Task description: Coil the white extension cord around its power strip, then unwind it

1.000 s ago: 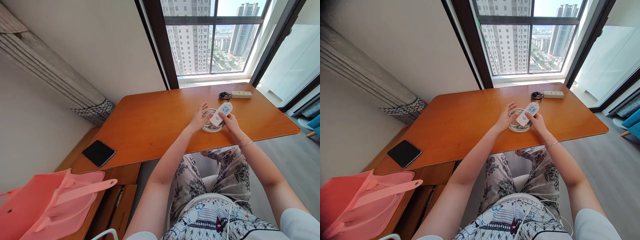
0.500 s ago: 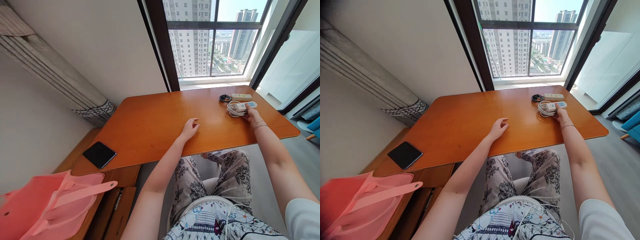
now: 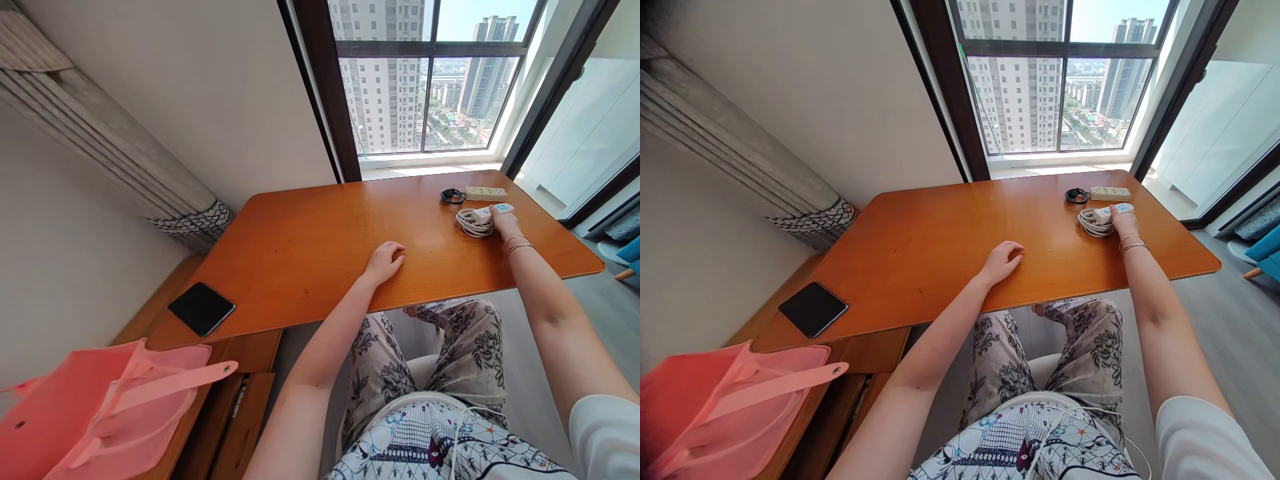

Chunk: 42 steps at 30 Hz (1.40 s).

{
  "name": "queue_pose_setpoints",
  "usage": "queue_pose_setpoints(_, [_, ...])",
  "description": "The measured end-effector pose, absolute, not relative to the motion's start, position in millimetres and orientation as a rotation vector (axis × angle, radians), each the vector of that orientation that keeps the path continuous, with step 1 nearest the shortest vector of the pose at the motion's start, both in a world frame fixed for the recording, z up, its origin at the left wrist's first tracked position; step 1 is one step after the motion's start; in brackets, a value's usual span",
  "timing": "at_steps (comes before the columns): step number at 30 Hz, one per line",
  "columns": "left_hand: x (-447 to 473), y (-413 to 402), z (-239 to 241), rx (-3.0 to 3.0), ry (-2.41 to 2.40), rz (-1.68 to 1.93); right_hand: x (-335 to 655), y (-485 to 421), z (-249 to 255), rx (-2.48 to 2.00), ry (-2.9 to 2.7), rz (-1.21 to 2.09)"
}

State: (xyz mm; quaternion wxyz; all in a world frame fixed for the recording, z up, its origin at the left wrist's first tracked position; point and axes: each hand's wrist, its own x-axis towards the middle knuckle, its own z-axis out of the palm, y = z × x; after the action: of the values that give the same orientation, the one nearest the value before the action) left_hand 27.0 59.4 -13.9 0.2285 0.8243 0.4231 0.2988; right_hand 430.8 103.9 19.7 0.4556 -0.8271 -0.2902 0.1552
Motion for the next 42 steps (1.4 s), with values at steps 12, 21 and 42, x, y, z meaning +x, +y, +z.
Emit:
queue_pose_setpoints(12, [28,56,-9,2.279,1.172,0.779,408,78,15,-2.163,-0.616,0.059])
queue_pose_setpoints(21, [26,60,-14,2.197,1.161,0.879,296,53,18,-1.606,-1.505,-0.171])
queue_pose_setpoints(42, [8,72,-18,2.171,1.612,0.889,242,80,-8,-1.684,-2.277,0.221])
